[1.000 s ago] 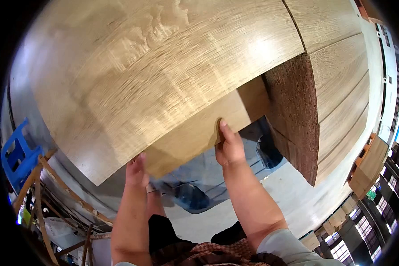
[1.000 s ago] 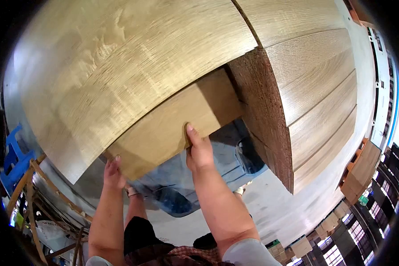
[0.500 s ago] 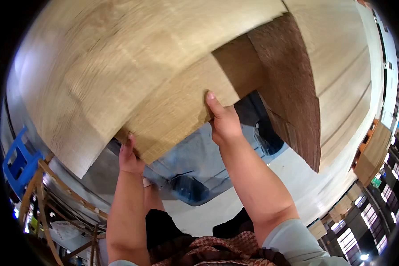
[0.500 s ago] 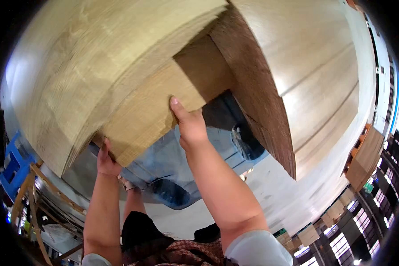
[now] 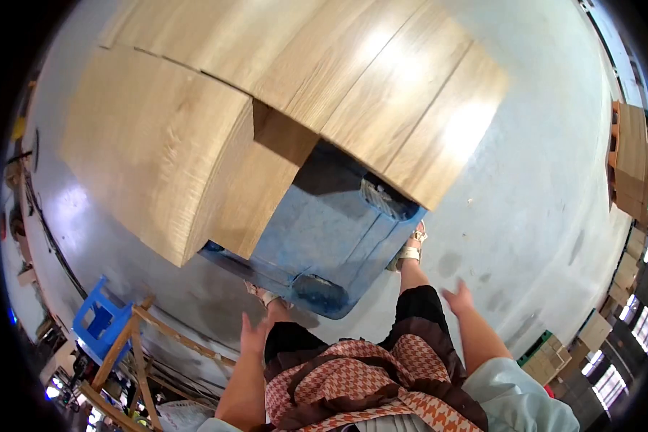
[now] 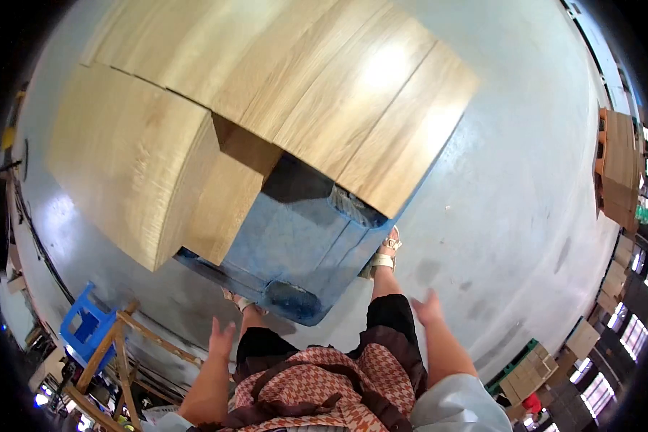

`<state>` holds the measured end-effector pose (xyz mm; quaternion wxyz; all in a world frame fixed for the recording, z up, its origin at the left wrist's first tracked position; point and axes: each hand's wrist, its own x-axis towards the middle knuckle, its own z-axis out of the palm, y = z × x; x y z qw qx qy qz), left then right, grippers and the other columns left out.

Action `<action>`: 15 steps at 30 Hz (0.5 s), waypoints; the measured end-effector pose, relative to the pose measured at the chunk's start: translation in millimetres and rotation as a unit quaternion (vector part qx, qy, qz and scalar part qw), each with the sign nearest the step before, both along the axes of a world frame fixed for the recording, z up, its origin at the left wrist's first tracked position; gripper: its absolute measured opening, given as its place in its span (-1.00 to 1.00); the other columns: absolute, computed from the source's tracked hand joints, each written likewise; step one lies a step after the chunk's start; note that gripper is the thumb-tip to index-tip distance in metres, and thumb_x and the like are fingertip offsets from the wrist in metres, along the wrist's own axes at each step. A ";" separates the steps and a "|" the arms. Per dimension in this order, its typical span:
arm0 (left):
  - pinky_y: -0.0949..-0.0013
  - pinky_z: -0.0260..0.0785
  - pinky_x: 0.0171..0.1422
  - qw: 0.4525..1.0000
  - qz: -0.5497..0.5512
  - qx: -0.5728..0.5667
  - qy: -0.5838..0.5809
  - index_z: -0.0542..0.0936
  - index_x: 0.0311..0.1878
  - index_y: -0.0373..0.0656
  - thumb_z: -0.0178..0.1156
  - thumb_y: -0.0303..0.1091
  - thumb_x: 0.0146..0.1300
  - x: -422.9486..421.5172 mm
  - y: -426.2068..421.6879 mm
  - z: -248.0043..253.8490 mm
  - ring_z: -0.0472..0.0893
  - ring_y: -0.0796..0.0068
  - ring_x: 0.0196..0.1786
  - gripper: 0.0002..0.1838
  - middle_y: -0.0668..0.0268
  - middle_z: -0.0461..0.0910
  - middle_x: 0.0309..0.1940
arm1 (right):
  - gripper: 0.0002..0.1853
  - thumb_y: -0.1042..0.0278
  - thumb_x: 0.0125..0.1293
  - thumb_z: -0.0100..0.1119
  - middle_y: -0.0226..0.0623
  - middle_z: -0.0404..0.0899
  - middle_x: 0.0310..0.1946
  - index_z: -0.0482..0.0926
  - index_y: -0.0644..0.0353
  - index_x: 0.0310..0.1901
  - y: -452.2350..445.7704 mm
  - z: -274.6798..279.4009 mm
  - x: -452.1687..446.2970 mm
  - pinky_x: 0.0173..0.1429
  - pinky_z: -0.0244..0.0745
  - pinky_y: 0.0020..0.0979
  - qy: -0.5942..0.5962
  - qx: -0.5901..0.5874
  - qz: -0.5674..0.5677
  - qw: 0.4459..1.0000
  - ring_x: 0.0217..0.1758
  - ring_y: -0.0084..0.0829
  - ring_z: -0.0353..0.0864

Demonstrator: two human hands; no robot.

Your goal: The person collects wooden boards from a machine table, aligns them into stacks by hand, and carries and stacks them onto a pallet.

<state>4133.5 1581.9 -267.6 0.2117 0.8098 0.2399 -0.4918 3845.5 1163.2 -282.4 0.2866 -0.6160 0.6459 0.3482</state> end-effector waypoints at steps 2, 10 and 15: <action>0.36 0.06 0.26 0.991 -0.124 0.029 -0.052 0.05 0.26 -0.34 0.15 -0.13 0.06 -28.8 32.0 26.1 0.21 0.14 0.25 -0.21 -0.01 0.19 0.20 | -0.16 0.09 -0.07 0.26 0.16 0.26 0.09 0.12 0.47 0.15 -19.3 36.6 -93.8 0.21 0.19 -0.29 0.093 -0.058 -0.050 0.993 0.20 -0.09 0.25; 0.26 0.19 0.16 0.984 0.002 0.179 0.008 0.20 0.16 -0.34 0.22 -0.11 -0.06 -192.8 45.2 223.1 0.32 0.06 0.15 -0.24 -0.06 0.29 0.11 | -0.38 0.08 0.00 0.16 0.00 0.43 -0.01 0.35 0.31 0.07 -90.7 124.2 -39.9 0.16 0.23 -0.31 -0.114 0.091 0.116 0.982 0.09 -0.14 0.38; 0.30 0.11 0.24 0.986 0.043 -0.042 -0.158 0.16 0.22 -0.28 0.18 -0.03 -0.02 -194.3 -7.3 220.4 0.26 0.16 0.22 -0.20 -0.01 0.25 0.16 | -0.68 0.19 0.08 0.06 -0.31 0.55 -0.31 0.45 0.11 -0.13 -108.6 212.7 5.0 -0.24 0.30 -0.33 -0.300 0.103 -0.140 0.938 -0.22 -0.45 0.50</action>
